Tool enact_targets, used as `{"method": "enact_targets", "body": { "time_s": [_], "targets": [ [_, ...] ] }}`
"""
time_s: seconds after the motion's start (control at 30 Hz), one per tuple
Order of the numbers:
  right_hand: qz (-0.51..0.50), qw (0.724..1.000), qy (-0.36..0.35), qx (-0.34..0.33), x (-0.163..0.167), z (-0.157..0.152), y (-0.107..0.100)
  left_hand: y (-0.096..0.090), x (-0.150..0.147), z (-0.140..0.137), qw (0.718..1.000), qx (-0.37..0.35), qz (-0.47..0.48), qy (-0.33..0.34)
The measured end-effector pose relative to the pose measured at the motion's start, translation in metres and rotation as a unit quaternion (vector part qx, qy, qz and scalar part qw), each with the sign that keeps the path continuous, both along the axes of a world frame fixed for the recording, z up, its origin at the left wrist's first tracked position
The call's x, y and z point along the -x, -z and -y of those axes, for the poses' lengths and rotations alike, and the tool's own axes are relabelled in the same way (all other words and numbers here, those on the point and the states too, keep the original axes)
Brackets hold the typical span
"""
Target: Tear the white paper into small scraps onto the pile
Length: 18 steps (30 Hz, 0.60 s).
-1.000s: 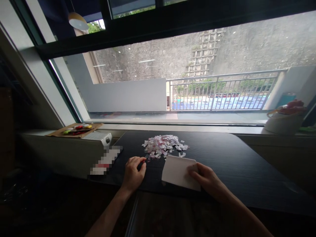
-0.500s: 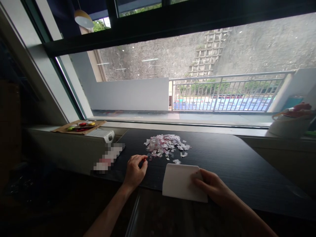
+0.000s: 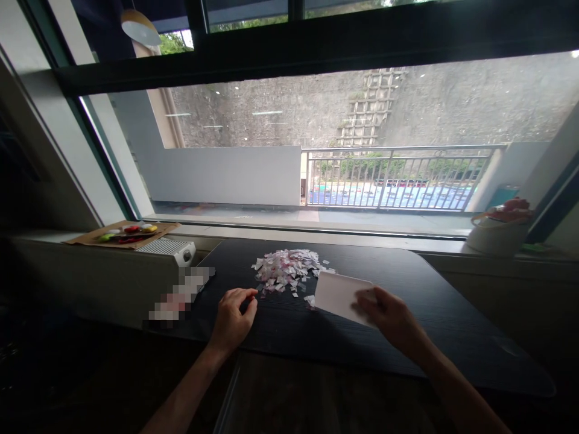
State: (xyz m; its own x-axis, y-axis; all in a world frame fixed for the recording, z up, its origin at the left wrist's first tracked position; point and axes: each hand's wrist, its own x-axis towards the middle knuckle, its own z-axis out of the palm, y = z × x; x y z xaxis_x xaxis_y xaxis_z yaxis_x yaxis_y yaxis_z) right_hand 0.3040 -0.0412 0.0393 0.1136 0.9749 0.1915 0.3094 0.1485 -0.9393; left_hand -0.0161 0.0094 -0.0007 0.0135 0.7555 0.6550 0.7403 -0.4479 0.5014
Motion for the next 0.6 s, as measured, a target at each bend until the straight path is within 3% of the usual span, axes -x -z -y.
{"method": "enact_targets", "body": {
  "time_s": [0.37, 0.6],
  "targets": [
    [0.002, 1.000, -0.004, -0.015, 0.003, -0.005, -0.005, 0.000, 0.001, -0.001, 1.000, -0.004, -0.002, 0.000],
    [0.071, 0.997, 0.011, 0.002, -0.016, 0.004, -0.007, 0.001, 0.002, -0.002, 1.000, -0.002, 0.000, 0.003]
  ]
}}
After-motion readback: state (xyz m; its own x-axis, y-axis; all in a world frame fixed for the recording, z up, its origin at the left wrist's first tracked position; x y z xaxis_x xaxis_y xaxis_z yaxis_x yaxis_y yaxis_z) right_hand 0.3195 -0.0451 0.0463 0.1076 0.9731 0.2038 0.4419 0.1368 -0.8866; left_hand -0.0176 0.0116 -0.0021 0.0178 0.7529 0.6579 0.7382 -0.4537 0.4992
